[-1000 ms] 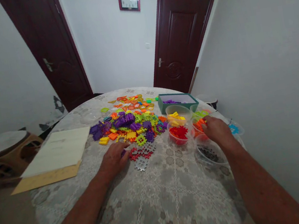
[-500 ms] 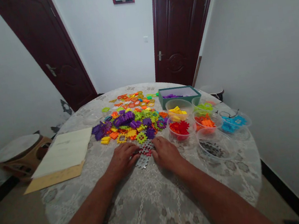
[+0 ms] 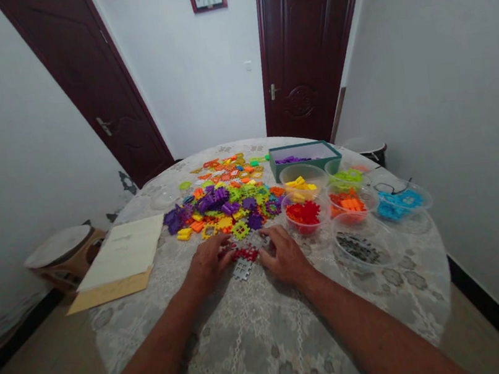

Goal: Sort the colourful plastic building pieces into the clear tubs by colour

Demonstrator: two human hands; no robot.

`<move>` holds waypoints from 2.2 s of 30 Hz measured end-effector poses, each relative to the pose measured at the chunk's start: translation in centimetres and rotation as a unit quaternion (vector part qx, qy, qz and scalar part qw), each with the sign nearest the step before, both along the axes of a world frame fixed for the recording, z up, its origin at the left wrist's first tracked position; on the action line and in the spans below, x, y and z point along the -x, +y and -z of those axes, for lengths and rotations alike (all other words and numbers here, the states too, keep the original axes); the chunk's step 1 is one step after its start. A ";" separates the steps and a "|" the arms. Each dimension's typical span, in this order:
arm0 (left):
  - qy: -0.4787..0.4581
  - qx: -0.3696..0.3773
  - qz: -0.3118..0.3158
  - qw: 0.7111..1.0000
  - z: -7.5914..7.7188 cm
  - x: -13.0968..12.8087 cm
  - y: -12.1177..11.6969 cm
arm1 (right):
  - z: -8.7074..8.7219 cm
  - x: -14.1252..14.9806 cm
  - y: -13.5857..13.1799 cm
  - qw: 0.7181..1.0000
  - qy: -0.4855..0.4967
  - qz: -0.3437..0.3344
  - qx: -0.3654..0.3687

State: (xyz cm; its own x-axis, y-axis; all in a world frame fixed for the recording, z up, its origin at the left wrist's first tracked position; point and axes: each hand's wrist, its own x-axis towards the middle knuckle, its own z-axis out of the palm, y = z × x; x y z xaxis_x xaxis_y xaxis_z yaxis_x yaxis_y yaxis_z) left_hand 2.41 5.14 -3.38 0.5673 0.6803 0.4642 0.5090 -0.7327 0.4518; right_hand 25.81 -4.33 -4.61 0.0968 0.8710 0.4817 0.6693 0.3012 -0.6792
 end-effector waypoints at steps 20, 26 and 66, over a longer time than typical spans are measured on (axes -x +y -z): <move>-0.241 0.333 -0.011 0.912 -2.0 -2.3 -5.0 | -1.1 1.7 -1.1 0.969 0.197 -0.129 0.079; -0.105 0.177 -0.078 0.976 -1.1 -1.0 -6.6 | -1.5 0.8 -0.8 0.953 0.224 -0.127 0.158; -0.097 0.260 -0.071 0.958 -1.4 -0.9 -8.9 | -0.8 0.9 -1.1 0.917 0.301 -0.155 0.214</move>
